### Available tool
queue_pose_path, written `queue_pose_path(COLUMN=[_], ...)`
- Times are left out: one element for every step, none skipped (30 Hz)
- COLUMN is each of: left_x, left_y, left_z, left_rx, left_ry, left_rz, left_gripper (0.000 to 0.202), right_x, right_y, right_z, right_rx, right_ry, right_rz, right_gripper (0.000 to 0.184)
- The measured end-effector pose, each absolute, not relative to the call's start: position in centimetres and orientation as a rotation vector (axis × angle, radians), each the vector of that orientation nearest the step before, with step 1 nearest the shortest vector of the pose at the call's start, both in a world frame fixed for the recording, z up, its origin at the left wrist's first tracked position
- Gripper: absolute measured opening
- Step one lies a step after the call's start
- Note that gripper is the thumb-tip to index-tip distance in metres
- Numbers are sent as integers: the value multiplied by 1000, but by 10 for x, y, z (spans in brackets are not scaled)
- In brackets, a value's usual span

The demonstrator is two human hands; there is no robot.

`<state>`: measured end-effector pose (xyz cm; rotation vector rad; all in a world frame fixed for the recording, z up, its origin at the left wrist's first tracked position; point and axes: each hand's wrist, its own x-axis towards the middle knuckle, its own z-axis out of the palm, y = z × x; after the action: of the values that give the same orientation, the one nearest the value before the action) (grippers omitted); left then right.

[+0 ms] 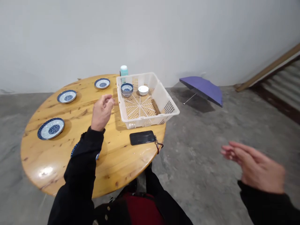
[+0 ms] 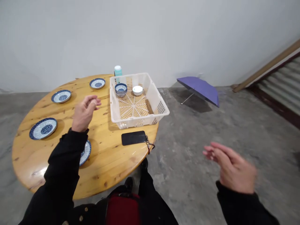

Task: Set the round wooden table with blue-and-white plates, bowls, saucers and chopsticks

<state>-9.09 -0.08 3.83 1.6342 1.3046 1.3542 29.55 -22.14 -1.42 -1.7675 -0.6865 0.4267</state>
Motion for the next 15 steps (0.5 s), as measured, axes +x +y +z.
queue_pose_path(left_x=[-89,-85,-80,-74,-66,-58,-49,-39,-30,-20,-12,-4,3,9,14], left_y=[8,17,27,38,50,65,81,99,118,138,158,178,196,212,226], left_z=[46,54,60,66,70,73,75,74,72,67,60,51,40,27,12], left_rx=[1625,1617,1609,1601,1590,1573,1549,1517,1477,1425,1357,1273,1170,1051,929], left_ry=[1324,1341,1356,1369,1380,1387,1387,1383,1380,1378,1378,1384,1391,1403,1423], left_rz=[1404,1444,1475,1492,1498,1494,1482,1466,1451,1437,1422,1407,1385,1355,1320], left_gripper=[24,23,22,21,21,21,21,21,22,23,24,26,28,28,28], right_x=[298,299,301,301,301,301,299,297,294,290,285,279,273,265,257], right_y=[-194,-166,-137,-108,-78,-48,-17,14,45,76,106,135,163,189,213], right_z=[0,12,21,28,33,37,39,40,40,39,38,35,31,26,19], right_rx=[-1707,-1657,-1606,-1544,-1480,-1421,-1369,-1328,-1300,-1286,-1286,-1299,-1323,-1350,-1371], right_ry=[-764,-837,-916,-970,-1008,-1052,-1079,-1104,-1135,-1165,-1194,-1220,-1237,-1256,-1277], right_rz=[410,409,430,445,469,509,544,588,643,709,783,858,924,981,1026], right_gripper=[25,21,19,19,20,20,19,16,13,10,9,10,11,13,14])
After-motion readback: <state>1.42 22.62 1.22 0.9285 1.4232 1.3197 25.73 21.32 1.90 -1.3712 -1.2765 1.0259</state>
